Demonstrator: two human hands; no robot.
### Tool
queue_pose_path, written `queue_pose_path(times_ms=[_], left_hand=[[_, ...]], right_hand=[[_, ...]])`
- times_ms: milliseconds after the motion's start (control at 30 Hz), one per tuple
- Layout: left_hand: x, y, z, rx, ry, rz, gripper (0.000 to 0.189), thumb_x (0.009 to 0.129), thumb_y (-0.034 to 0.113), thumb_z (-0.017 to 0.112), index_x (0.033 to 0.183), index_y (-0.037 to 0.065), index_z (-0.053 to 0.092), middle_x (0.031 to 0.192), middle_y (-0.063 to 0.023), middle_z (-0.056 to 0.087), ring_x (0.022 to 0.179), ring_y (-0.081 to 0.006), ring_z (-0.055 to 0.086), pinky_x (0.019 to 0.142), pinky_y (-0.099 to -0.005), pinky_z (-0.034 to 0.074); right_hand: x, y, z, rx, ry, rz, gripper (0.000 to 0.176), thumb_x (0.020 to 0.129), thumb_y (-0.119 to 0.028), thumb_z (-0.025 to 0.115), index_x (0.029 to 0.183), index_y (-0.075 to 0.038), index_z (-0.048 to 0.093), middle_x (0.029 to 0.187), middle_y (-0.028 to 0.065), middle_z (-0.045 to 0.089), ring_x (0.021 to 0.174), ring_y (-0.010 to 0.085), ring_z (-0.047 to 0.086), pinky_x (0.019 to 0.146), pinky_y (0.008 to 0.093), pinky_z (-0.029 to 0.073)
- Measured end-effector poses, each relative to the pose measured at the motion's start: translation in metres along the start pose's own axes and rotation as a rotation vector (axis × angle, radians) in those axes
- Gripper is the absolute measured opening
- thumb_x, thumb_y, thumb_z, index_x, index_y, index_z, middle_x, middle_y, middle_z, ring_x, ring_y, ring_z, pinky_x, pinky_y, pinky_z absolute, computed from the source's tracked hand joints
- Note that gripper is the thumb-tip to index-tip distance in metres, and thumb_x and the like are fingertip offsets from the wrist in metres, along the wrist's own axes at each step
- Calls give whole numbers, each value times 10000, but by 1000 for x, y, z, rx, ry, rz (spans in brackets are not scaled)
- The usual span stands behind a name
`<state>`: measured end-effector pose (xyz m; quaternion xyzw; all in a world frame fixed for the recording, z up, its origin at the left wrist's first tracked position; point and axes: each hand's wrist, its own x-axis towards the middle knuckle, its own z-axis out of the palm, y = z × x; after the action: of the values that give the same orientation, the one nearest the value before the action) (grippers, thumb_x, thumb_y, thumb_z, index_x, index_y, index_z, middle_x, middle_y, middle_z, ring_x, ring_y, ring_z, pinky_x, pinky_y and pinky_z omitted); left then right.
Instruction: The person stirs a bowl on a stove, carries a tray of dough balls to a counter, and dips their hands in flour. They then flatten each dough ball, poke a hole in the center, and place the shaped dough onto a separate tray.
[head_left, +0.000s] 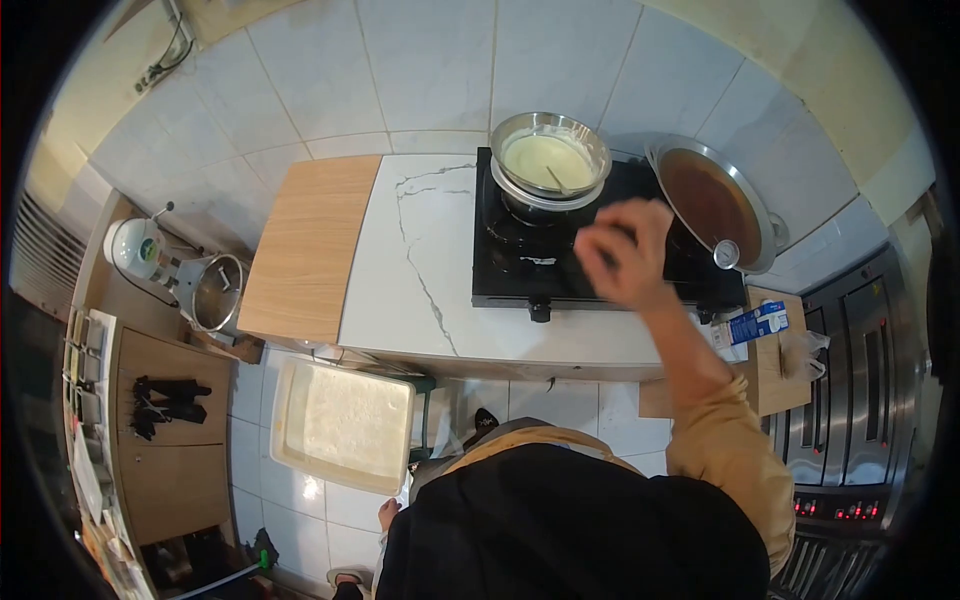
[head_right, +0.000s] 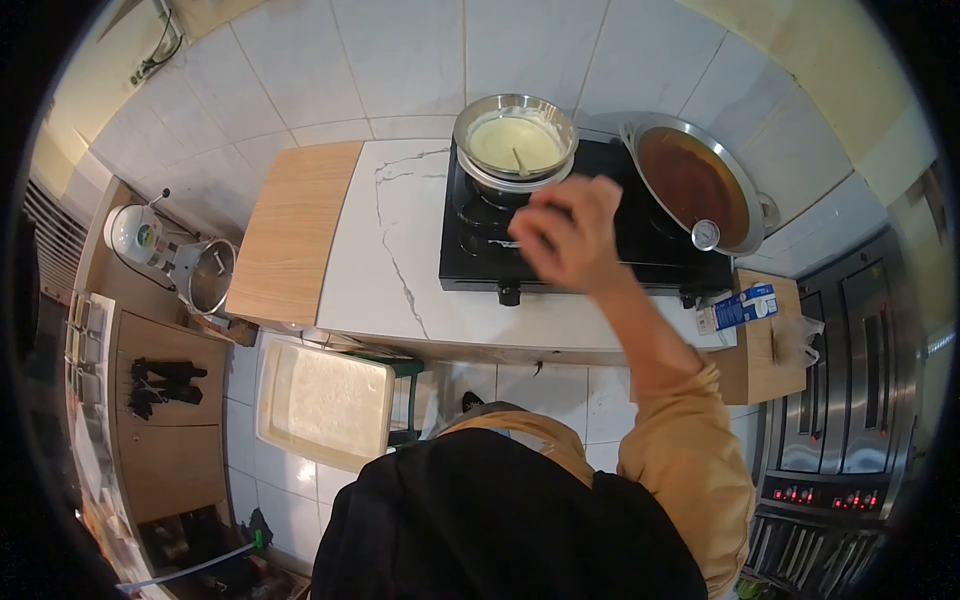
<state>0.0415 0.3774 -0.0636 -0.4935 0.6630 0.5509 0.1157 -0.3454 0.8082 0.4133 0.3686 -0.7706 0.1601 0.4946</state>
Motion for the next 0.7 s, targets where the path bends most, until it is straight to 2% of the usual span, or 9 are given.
queue_pose_path(times_ms=[100,200,267,333,400,467,567,633,700], left_hand=[[-6,-5,6,-227,-30,-105,373,819,232,532,1039,-70,534,822,-116,589,637,-195,571,516,-334,491],[-35,0,18,-118,29,-202,378,814,263,541,1039,-41,540,806,-109,575,651,-206,586,502,-355,497],[-89,55,19,108,0,-135,420,796,332,560,1049,-4,556,855,-140,603,732,-242,612,594,-376,509],[-61,-8,30,199,-131,-101,507,762,430,575,1059,19,573,944,-179,617,852,-277,609,734,-377,490],[-94,18,37,322,-151,-120,588,729,496,584,1065,14,579,1013,-198,604,934,-302,584,838,-352,445],[-112,24,35,249,-155,-104,619,715,528,583,1067,20,586,1011,-198,605,953,-311,574,844,-362,442],[-135,6,40,152,10,-149,570,699,473,631,1051,27,594,1010,-197,603,951,-306,575,844,-358,443],[-151,-10,40,58,177,-169,445,705,365,695,979,25,610,850,-130,647,691,-220,630,679,-323,504],[-172,-22,33,-33,212,-214,392,691,353,699,907,33,629,828,-140,647,741,-236,628,720,-329,493]], right_hand=[[-23,-59,15,452,-74,84,184,642,-97,687,768,-168,572,834,9,524,737,184,487,654,347,327],[-61,-132,59,795,-399,264,176,722,-106,660,883,-85,593,863,68,557,778,226,523,699,325,387],[-74,-176,79,914,-685,83,152,762,-141,635,892,-69,603,915,82,564,850,228,537,726,320,408],[-67,-210,79,1176,-804,23,126,780,-178,619,838,-67,607,851,72,586,818,221,561,705,324,415],[-70,-224,84,1314,-911,-99,134,783,-201,613,805,-70,599,794,68,584,757,232,558,686,336,410],[-64,-232,90,1334,-1040,-147,175,781,-238,613,735,-72,582,693,62,576,663,245,551,648,351,401],[-52,-228,102,1145,-1121,-236,239,763,-261,633,654,-61,561,629,65,557,611,242,535,597,353,385],[-47,-228,111,1055,-1094,-309,202,747,-236,656,677,-59,587,596,67,535,564,247,514,566,340,396],[-42,-235,115,1055,-1126,-341,203,749,-225,653,683,-45,586,603,78,539,563,252,515,551,344,396]])
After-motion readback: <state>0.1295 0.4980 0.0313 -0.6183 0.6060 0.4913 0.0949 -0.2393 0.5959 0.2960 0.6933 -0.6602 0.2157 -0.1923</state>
